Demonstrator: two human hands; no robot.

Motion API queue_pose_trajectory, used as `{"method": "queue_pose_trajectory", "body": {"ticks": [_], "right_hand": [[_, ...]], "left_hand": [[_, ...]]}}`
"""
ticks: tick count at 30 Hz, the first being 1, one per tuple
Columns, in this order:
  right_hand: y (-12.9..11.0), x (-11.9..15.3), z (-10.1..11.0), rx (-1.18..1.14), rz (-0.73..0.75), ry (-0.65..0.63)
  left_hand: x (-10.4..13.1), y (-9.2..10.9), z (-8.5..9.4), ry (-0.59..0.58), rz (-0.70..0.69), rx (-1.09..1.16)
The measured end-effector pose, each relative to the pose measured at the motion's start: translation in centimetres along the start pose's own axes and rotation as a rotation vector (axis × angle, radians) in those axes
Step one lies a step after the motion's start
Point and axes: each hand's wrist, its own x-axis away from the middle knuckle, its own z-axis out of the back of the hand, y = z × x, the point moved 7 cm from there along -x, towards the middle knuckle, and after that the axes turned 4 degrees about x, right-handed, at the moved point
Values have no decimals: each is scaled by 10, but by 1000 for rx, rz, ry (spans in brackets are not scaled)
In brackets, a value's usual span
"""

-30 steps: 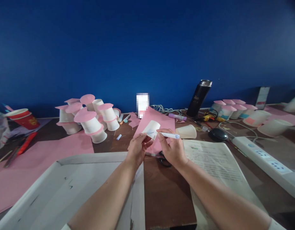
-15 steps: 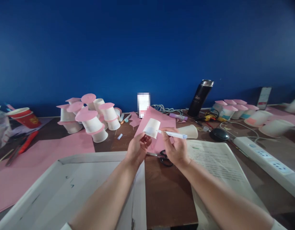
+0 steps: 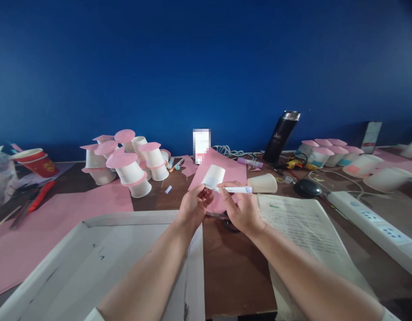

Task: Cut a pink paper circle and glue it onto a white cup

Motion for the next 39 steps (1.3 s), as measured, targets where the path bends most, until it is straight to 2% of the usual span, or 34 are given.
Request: {"method": "queue_pose_trajectory", "body": {"ticks": [7,13,24,33,39], "right_hand": [[5,-1,8,41,-22,96],[5,-1,1,9,-32,6],[1,1,-4,-40,-19,-71],[8,-1,7,7,-45,86],[1,2,-4,-71,-4,-22]], "left_hand": [[1,1,-3,-31,5,-11],[-1,2,0,-11,-19,16],[-2,2,1,-7,-39,-66],[-1,0,2,-12,-35,-90],[0,0,2,-29,-48,-98]]}}
